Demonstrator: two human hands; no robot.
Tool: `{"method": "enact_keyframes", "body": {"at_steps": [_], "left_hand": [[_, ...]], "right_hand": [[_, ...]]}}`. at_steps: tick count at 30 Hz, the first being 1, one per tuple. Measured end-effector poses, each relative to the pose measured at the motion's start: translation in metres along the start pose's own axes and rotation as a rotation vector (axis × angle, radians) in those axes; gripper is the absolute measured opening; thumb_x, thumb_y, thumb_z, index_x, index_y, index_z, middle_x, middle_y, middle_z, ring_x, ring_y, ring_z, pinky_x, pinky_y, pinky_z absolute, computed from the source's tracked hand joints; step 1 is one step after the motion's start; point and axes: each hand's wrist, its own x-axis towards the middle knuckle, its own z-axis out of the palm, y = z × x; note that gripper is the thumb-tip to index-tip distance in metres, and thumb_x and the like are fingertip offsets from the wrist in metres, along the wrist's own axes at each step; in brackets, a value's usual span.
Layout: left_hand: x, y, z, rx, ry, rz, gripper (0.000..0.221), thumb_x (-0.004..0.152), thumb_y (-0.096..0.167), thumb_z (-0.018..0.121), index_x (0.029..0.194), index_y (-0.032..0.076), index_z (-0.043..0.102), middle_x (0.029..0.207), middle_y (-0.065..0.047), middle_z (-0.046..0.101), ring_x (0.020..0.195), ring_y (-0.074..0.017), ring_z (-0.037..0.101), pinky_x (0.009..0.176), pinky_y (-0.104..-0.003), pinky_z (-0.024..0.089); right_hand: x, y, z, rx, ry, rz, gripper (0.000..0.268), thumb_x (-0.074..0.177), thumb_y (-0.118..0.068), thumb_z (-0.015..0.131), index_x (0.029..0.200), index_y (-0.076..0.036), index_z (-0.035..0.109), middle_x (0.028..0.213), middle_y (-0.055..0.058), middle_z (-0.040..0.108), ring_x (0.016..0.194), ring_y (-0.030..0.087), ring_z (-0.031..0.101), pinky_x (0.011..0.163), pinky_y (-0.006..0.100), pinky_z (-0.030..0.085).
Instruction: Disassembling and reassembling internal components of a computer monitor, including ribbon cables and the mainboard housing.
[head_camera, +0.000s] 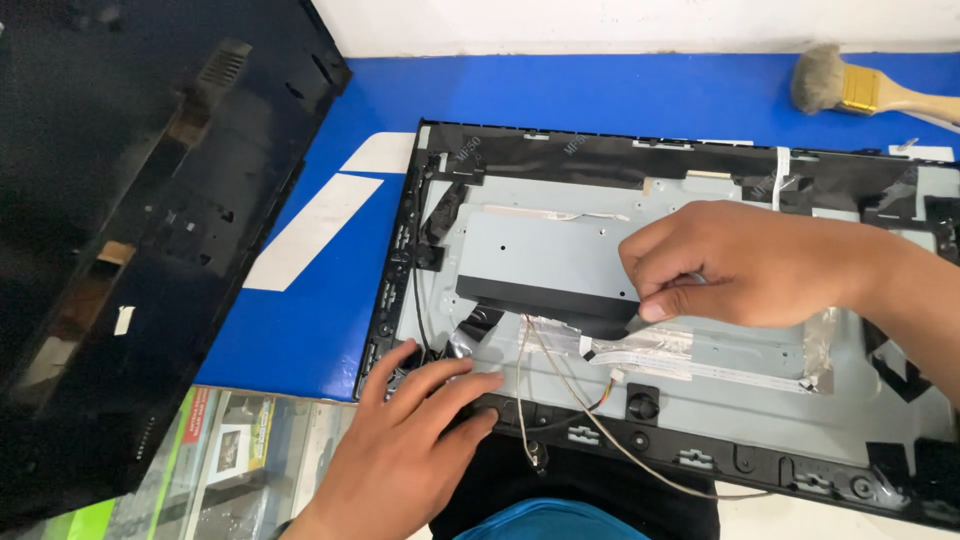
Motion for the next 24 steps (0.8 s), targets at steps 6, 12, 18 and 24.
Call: {"method": "enact_keyframes", "body": {"at_steps": [6,12,18,24], "left_hand": [[-0.004,-0.001,-0.006,0.024,0.012,-0.036,0.006,0.09,0.01,0.074,0.095,0.013,0.073,0.123,-0.004,0.068,0.118,-0.0276,0.061,0.106,-0.061,0.041],[-0.017,-0.025,-0.035,0.149,-0.125,-0.073,0.022,0.083,0.007,0.072,0.104,0.014,0.072,0.129,-0.006,0.065,0.124,-0.0274,0.058,0.11,-0.062,0.037],[-0.034,-0.055,-0.058,0.251,-0.115,-0.209,0.03,0.083,0.0,0.062,0.106,0.016,0.071,0.126,0.0,0.068,0.12,-0.0222,0.061,0.115,-0.056,0.035],[-0.037,-0.064,-0.055,0.078,0.093,-0.588,0.022,0.106,0.015,0.046,0.116,0.007,0.063,0.119,-0.003,0.073,0.107,-0.0258,0.068,0.1,-0.047,0.049]], "right_hand": [[-0.003,0.0,0.004,0.013,0.026,-0.036,0.032,0.095,-0.026,0.072,0.066,-0.015,0.075,0.07,-0.006,0.064,0.056,0.014,0.055,0.057,0.033,0.042],[-0.004,0.0,0.005,0.029,0.031,-0.029,0.032,0.095,-0.025,0.072,0.064,-0.014,0.075,0.07,-0.006,0.064,0.057,0.014,0.055,0.058,0.033,0.042],[-0.004,0.001,0.005,0.037,0.039,-0.063,0.033,0.095,-0.024,0.071,0.064,-0.014,0.075,0.069,-0.005,0.064,0.057,0.013,0.056,0.057,0.032,0.042],[-0.003,0.004,0.005,0.032,0.047,-0.081,0.032,0.095,-0.026,0.072,0.064,-0.015,0.075,0.069,-0.006,0.064,0.056,0.013,0.055,0.057,0.032,0.043]]}}
